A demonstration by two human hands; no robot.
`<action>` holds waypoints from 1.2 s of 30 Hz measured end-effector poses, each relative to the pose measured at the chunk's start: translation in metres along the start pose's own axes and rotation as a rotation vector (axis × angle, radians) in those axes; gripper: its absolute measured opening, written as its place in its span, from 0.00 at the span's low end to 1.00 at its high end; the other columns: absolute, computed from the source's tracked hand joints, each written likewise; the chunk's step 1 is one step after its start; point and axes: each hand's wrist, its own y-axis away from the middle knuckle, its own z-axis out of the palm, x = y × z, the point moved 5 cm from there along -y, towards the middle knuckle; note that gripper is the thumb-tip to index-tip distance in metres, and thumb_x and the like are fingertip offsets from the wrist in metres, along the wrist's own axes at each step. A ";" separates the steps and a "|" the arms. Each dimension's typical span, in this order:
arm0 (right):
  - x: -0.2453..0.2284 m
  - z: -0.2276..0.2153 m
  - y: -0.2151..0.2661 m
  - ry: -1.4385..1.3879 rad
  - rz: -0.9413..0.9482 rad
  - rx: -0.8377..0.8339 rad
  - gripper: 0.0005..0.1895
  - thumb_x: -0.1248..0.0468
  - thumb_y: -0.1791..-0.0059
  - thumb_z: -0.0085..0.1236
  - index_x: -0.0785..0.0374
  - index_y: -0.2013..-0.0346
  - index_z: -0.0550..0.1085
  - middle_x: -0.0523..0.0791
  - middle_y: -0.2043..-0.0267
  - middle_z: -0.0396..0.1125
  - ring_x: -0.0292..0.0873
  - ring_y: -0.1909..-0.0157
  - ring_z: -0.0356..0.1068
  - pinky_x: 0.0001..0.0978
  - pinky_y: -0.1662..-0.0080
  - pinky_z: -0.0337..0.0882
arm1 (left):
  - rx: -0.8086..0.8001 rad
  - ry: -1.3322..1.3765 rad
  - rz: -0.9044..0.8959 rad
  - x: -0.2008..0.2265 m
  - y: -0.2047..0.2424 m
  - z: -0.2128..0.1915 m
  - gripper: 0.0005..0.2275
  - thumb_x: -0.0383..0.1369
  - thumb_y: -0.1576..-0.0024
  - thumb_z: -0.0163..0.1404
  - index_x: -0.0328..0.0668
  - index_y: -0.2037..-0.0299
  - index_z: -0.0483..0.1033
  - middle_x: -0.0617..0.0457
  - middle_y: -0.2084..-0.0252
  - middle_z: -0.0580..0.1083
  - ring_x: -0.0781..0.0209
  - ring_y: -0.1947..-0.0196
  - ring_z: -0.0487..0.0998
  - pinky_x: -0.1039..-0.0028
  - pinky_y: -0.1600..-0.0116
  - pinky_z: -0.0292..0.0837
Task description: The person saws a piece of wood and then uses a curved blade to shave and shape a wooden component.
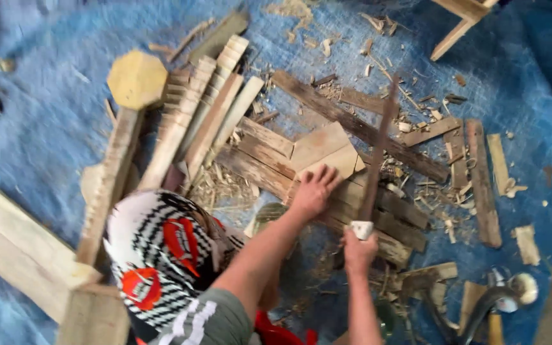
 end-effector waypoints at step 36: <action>-0.036 -0.022 -0.033 0.189 -0.091 -0.113 0.37 0.41 0.44 0.57 0.56 0.28 0.59 0.57 0.38 0.60 0.66 0.34 0.60 0.64 0.39 0.57 | -0.308 -0.025 0.277 0.052 0.042 -0.391 0.21 0.48 0.40 0.52 0.59 0.37 0.72 0.49 0.50 0.79 0.46 0.46 0.79 0.39 0.44 0.69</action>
